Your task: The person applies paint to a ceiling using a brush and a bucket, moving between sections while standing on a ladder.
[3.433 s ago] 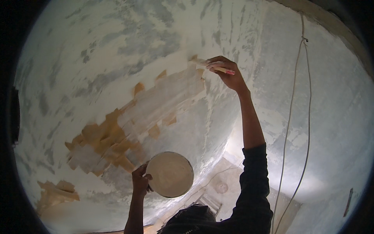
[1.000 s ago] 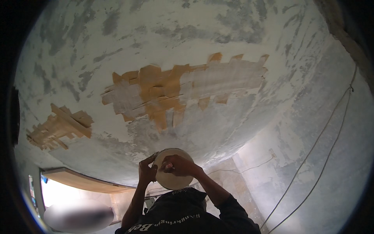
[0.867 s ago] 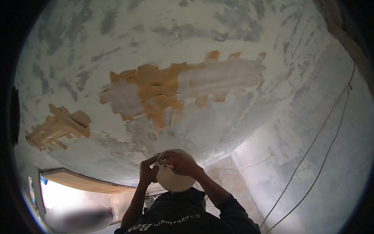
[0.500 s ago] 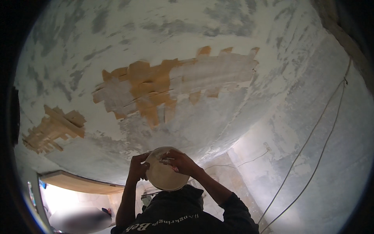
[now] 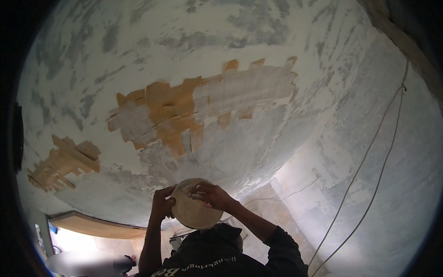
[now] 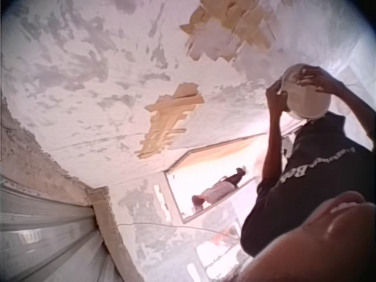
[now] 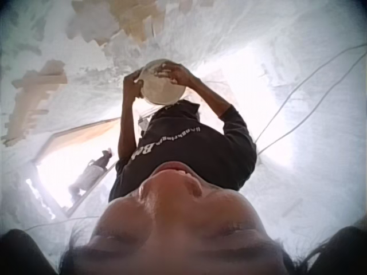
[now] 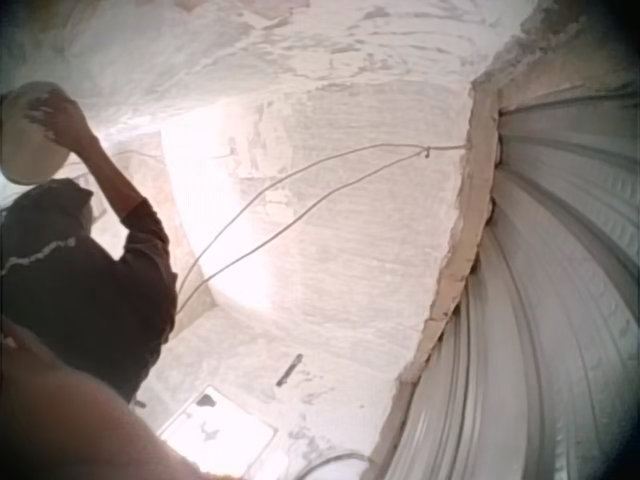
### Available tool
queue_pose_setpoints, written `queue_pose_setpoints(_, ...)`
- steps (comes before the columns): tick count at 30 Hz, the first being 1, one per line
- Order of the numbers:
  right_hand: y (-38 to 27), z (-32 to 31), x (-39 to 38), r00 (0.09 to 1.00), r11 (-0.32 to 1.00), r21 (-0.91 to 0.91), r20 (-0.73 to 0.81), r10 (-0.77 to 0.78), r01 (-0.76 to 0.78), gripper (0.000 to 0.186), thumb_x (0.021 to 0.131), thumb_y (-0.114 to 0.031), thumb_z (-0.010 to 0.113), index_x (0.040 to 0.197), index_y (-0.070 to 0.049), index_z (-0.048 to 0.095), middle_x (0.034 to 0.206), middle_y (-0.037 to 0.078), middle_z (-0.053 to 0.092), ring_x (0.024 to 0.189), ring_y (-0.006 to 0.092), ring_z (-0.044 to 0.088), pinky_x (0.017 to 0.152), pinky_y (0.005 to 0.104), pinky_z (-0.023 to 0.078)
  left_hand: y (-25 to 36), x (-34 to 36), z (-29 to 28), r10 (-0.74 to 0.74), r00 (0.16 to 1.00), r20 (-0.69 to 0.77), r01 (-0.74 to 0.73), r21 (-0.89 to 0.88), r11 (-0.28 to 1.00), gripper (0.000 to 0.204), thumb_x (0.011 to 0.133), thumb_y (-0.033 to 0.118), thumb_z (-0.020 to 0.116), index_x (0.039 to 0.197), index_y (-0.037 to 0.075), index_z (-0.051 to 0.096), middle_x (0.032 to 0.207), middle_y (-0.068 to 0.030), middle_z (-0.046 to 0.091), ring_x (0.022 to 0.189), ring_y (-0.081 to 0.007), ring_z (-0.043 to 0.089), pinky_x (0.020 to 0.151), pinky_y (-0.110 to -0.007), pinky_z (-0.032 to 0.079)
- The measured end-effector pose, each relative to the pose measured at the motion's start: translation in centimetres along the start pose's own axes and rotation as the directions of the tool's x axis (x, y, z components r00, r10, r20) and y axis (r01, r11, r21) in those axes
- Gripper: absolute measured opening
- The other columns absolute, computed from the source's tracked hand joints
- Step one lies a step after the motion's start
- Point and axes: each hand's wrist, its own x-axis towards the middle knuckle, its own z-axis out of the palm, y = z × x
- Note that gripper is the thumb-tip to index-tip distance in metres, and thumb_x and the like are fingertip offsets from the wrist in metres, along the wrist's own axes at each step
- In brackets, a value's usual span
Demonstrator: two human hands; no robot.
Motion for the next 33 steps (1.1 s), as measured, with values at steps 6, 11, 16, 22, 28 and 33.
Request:
queue_pose_setpoints(6, 1.3, -0.9, 0.3, 0.998, 0.982, 0.188, -0.059, -0.011, 0.022, 0.040, 0.076, -0.016, 0.061, 0.115, -0.011, 0.067, 0.125, 0.006, 0.060, 0.115, 0.0279, 0.056, 0.100, 0.0402, 0.047, -0.7, 0.6, 0.0, 0.098, 0.995, -0.017, -0.098, -0.014, 0.995, 0.055, 0.066, -0.001, 0.049, 0.118, 0.002, 0.066, 0.107, -0.0188, 0.070, 0.096, -0.0217, 0.068, 0.086, -0.032, 0.052)
queue_pose_setpoints(11, 0.3, -3.9, 1.3, 0.983, 0.967, 0.236, -0.176, -0.056, 0.097, 0.033, 0.075, -0.008, 0.068, 0.108, -0.009, 0.069, 0.118, 0.008, 0.064, 0.109, 0.0287, 0.059, 0.096, 0.0397, 0.049, 0.9, 0.8, -0.2, 0.094, 0.992, -0.079, -0.098, -0.050, 0.994, 0.056, 0.066, -0.003, 0.049, 0.119, 0.001, 0.064, 0.111, -0.0185, 0.069, 0.105, -0.0227, 0.066, 0.093, -0.033, 0.048)
queue_pose_setpoints(16, -0.5, -9.1, 2.5, 0.911, 0.971, 0.105, -0.379, -0.163, 0.217, 0.033, 0.071, 0.003, 0.077, 0.101, -0.008, 0.070, 0.104, 0.011, 0.069, 0.095, 0.0279, 0.066, 0.079, 0.0361, 0.056, 3.2, 1.2, -1.0, 0.119, 0.987, -0.108, -0.127, -0.073, 0.989, 0.056, 0.068, -0.005, 0.047, 0.120, 0.001, 0.064, 0.107, -0.0177, 0.070, 0.082, -0.0201, 0.066, 0.069, -0.031, 0.052)
queue_pose_setpoints(22, -0.7, -16.2, 7.0, 0.953, 0.954, -0.250, -0.205, -0.221, 0.167, 0.039, 0.071, 0.001, 0.075, 0.107, -0.010, 0.067, 0.108, 0.007, 0.066, 0.098, 0.0247, 0.063, 0.081, 0.0341, 0.055, 4.4, 1.8, -1.6, 0.077, 0.987, -0.138, -0.095, -0.125, 0.988, 0.057, 0.067, -0.007, 0.047, 0.122, 0.001, 0.063, 0.098, -0.0153, 0.071, 0.041, -0.0146, 0.057, 0.030, -0.028, 0.042)
queue_pose_setpoints(28, 2.6, -18.8, 10.8, 0.989, 0.951, -0.286, -0.050, -0.138, 0.118, 0.039, 0.072, 0.002, 0.064, 0.110, -0.009, 0.067, 0.115, 0.006, 0.063, 0.099, 0.0264, 0.058, 0.082, 0.0352, 0.053, 5.2, 1.9, -1.8, 0.080, 0.988, -0.129, -0.093, -0.103, 0.990, 0.054, 0.068, -0.004, 0.048, 0.120, -0.001, 0.064, 0.102, -0.0181, 0.071, 0.051, -0.0171, 0.063, 0.037, -0.028, 0.048)
queue_pose_setpoints(33, 1.1, -23.2, 12.7, 0.917, 0.846, -0.469, -0.160, -0.364, 0.254, 0.049, 0.065, 0.007, 0.067, 0.111, -0.010, 0.066, 0.113, 0.004, 0.064, 0.097, 0.0253, 0.060, 0.079, 0.0343, 0.055, 3.3, 2.6, -1.6, 0.157, 0.975, -0.158, -0.159, 0.000, 0.987, 0.055, 0.068, -0.004, 0.051, 0.122, -0.001, 0.062, 0.109, -0.0177, 0.070, 0.075, -0.0195, 0.070, 0.060, -0.030, 0.056)
